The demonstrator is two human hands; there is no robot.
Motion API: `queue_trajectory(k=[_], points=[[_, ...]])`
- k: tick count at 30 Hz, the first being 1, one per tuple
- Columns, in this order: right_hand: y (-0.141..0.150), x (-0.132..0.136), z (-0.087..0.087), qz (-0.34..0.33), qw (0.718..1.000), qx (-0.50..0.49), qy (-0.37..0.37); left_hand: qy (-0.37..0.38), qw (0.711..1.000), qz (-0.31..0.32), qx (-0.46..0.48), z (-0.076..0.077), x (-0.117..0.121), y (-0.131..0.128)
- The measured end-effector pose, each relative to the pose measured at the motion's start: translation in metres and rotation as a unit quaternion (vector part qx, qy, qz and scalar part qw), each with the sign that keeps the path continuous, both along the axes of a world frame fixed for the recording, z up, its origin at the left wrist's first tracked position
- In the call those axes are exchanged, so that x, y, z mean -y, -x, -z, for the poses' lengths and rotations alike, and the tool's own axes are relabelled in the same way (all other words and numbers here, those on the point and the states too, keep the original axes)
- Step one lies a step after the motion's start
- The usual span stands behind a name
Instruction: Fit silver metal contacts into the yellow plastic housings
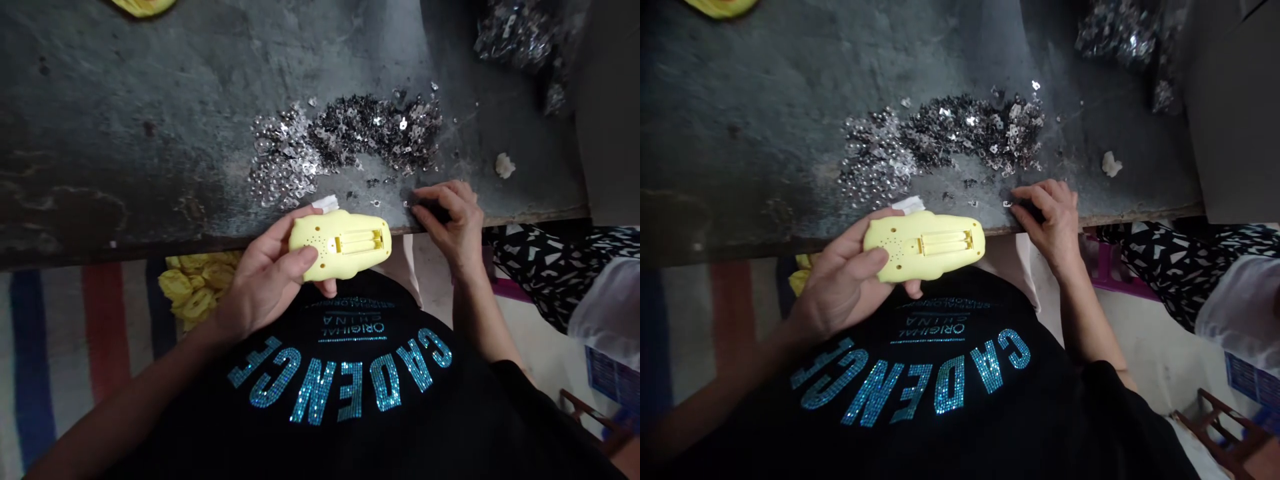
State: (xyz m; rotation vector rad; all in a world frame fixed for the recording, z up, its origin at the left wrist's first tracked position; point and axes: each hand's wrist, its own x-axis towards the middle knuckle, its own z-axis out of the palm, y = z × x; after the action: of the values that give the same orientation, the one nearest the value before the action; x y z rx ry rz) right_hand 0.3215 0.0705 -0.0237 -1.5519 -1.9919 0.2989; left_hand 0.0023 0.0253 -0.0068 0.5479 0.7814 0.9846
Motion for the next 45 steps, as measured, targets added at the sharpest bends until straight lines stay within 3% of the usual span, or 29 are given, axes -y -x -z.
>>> queue_trajectory(k=[4, 8, 13, 18, 26, 32, 38, 45], points=[[0.009, 0.007, -0.01, -0.013, 0.999, -0.042, -0.005, 0.011, 1.0, 0.003, -0.025, -0.006, 0.002, -0.005], [0.027, 0.026, -0.03, -0.075, 0.99, -0.12, -0.019, 0.018, 0.999, 0.004, -0.036, -0.013, 0.006, -0.008], [0.041, 0.039, -0.044, -0.13, 0.982, -0.114, -0.07, -0.019, 1.0, -0.004, -0.019, -0.011, 0.016, -0.004], [0.047, 0.049, -0.047, -0.126, 0.986, -0.062, -0.089, -0.079, 0.997, 0.0, 0.006, -0.007, 0.027, 0.0], [0.049, 0.061, -0.048, -0.093, 0.987, 0.031, -0.127, -0.109, 0.993, -0.014, -0.033, -0.021, 0.032, -0.005], [0.054, 0.059, -0.045, -0.088, 0.98, 0.03, -0.173, -0.111, 0.991, -0.013, -0.073, -0.021, 0.034, -0.003], [0.055, 0.061, -0.045, -0.09, 0.979, 0.068, -0.168, -0.115, 0.989, -0.021, -0.088, -0.02, 0.035, -0.003], [0.058, 0.064, -0.046, -0.093, 0.981, 0.048, -0.162, -0.114, 0.992, -0.013, -0.047, -0.024, 0.031, -0.006]])
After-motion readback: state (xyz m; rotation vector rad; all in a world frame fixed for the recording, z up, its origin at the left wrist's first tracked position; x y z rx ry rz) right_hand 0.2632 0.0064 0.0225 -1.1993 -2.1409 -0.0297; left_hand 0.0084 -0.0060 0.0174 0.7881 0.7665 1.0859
